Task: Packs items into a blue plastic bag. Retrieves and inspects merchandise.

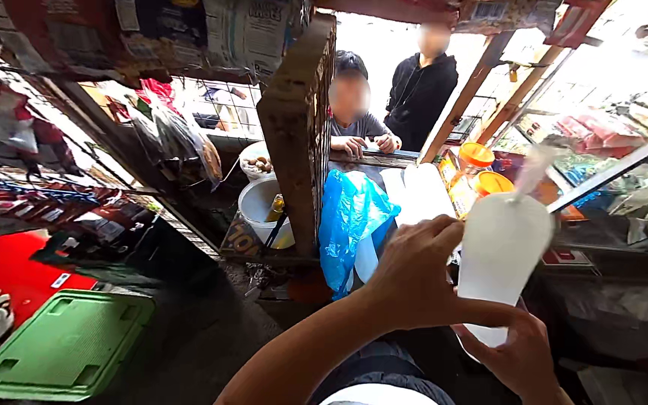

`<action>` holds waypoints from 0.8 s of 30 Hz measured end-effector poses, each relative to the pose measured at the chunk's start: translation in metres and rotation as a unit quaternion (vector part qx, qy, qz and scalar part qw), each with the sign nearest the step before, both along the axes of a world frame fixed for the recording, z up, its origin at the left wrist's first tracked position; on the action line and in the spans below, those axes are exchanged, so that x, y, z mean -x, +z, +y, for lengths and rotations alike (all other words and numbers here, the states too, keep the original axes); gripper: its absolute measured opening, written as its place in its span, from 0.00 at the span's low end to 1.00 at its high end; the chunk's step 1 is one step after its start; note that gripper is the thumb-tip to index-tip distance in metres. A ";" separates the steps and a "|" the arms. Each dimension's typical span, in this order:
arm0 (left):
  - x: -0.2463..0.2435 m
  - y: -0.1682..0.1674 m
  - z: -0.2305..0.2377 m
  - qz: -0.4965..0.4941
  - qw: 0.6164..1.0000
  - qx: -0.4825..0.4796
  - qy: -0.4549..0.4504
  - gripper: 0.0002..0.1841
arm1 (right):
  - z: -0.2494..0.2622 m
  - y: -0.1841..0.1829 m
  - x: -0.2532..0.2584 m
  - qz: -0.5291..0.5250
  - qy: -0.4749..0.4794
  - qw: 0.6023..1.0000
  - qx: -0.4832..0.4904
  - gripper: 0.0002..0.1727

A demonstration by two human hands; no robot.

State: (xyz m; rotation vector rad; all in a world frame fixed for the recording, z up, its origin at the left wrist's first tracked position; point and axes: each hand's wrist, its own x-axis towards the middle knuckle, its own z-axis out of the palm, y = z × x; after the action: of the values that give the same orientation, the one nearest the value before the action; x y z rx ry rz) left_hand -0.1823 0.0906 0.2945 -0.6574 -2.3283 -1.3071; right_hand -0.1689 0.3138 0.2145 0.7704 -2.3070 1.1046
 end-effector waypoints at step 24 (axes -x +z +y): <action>0.005 -0.087 -0.052 -0.012 0.960 0.218 0.173 0.24 | -0.138 0.019 0.103 -0.486 0.125 0.853 -0.143 0.45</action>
State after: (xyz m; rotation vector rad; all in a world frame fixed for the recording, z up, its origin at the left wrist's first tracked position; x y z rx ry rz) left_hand -0.1870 0.0383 0.2074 -0.3302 -2.6255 -0.6564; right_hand -0.2718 0.1759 0.2334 0.7159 -3.3502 1.5268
